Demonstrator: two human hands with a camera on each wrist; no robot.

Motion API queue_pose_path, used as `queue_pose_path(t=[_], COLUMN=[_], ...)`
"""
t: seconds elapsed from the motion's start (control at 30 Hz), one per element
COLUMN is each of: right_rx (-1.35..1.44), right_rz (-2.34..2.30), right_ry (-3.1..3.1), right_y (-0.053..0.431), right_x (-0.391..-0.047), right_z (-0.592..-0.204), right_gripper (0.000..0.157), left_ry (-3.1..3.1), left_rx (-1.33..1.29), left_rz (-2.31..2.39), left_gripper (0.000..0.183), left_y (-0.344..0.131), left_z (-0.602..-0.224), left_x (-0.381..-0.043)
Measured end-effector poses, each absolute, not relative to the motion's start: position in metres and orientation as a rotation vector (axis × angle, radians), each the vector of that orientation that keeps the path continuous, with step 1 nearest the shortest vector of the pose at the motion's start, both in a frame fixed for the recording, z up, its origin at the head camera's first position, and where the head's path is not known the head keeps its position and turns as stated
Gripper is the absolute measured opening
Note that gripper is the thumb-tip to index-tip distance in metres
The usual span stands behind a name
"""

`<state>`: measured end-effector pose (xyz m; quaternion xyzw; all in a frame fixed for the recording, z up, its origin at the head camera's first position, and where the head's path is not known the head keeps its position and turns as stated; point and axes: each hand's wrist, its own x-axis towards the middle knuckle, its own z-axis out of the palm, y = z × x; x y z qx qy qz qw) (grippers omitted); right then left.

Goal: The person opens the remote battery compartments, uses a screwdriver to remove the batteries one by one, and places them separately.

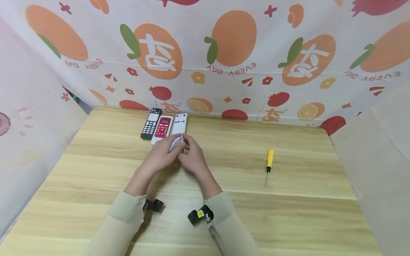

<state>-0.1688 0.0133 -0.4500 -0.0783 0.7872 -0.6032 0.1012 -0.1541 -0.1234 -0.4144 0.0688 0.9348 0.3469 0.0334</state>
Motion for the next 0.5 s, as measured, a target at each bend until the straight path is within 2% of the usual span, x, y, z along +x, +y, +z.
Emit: queue_pose_path(t=[0.2,0.33,0.5], right_rx=[-0.205,-0.201,-0.277], right_rz=[-1.934,-1.927,-1.978], right_ry=[2.286,2.353,2.387], right_y=[0.011,0.013,0.018], right_x=[-0.169,-0.163,-0.157], right_z=[-0.445,-0.441,-0.432], right_gripper=[0.064,0.070,0.067], left_ry=[2.687,2.516,2.439], left_rx=[0.276,0.290,0.265], left_rz=[1.334,1.517,1.618], left_gripper=[0.068,0.075,0.075], left_y=[-0.119,-0.117,-0.114], left_z=[-0.411,-0.410,-0.402], left_x=[-0.156,-0.154,-0.147])
